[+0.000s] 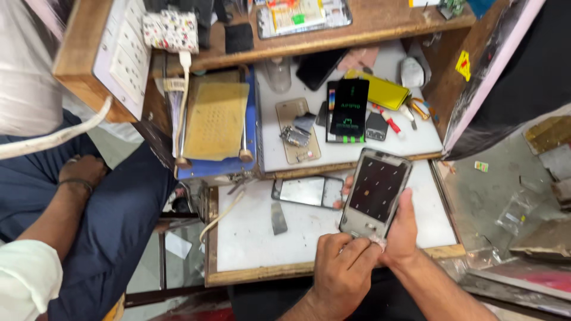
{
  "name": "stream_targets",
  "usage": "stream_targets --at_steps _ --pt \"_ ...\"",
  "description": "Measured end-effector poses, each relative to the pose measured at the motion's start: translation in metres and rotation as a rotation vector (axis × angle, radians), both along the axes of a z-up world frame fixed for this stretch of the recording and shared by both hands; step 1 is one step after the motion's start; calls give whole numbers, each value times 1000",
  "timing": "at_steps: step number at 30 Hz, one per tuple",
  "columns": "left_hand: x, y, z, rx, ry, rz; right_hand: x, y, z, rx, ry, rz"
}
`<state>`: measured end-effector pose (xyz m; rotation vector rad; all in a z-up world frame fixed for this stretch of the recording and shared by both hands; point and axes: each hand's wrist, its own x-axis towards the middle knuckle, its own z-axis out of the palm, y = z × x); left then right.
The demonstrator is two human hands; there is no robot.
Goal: The person cleans the inside of a disassembled smartphone with a cloth, then places a new battery into the chassis and aligns the screen assembly. The person handles the phone, battery, and screen components on a cluttered workbench.
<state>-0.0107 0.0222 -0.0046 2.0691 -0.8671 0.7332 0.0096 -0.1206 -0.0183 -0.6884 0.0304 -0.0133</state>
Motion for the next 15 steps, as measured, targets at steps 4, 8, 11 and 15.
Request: stream_targets --at_steps 4,8,11,15 --pt "0 6 0 -1 18 214 -7 0 -17 -64 37 16" --pt "5 6 13 -25 62 100 1 -1 -21 -57 -67 5" --pt "14 9 7 -33 25 182 -2 7 -40 -78 205 48" --pt "16 9 5 26 70 147 -9 4 -47 -127 179 64"
